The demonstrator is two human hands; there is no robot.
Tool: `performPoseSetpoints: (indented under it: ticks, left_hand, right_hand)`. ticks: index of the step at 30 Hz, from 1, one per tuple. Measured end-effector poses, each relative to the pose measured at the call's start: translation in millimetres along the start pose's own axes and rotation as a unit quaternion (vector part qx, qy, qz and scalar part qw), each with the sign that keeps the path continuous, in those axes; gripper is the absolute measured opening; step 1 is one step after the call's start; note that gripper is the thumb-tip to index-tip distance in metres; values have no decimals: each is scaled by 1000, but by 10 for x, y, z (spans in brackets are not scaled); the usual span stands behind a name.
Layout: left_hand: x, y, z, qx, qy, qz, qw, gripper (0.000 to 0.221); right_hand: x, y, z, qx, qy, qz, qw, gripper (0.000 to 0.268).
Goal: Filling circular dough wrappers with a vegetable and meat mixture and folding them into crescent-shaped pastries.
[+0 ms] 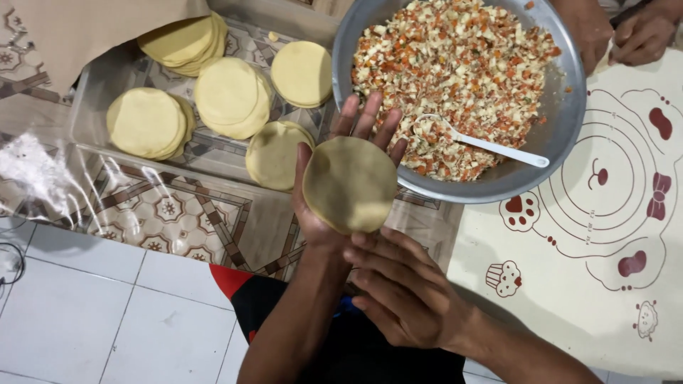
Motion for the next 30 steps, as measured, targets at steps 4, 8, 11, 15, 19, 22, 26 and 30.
performPoseSetpoints:
  ticks: [4, 8, 11, 15, 19, 22, 26, 30]
  left_hand:
    - [56, -112, -33, -65, -17, 16, 998, 80]
    - [37, -143, 1, -98, -7, 38, 994, 85]
    - [35, -138, 14, -85, 13, 38, 996, 85]
    - [73, -104, 100, -36, 49, 22, 998, 78]
    - [113, -180, 250, -91, 57, 59, 992, 90]
    - [132, -196, 342, -62, 82, 46, 994, 89]
    - [209, -46, 401, -7, 142, 49, 989, 84]
    - [415, -210, 348, -122, 217, 158, 956, 108]
  right_hand:
    - [-156, 226, -19, -15, -28, 1, 999, 22]
    - [-597, 626, 199, -32, -50, -71, 996, 6]
    - [-1110, 942, 190, 66, -101, -194, 974, 9]
    - [-1644, 1160, 122, 227, -202, -298, 905, 33]
    - [-1719, 1088, 99, 281, -221, -287, 889, 30]
    - [-1735, 1127, 122, 249, -251, -214, 910, 37]
    - [-1580, 1230, 270, 131, -199, -196, 951, 28]
    - [-1222, 1072, 719, 45, -17, -123, 991, 12]
Point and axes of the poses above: each hand's wrist, its own z-axis towards the middle knuckle, its own y-axis out of the back of the hand, x = y × z, the point moved 4 cm from there along z, towards the middle knuckle, and after that the axes turned 5 degrees about -x, right-handed, at the moved point
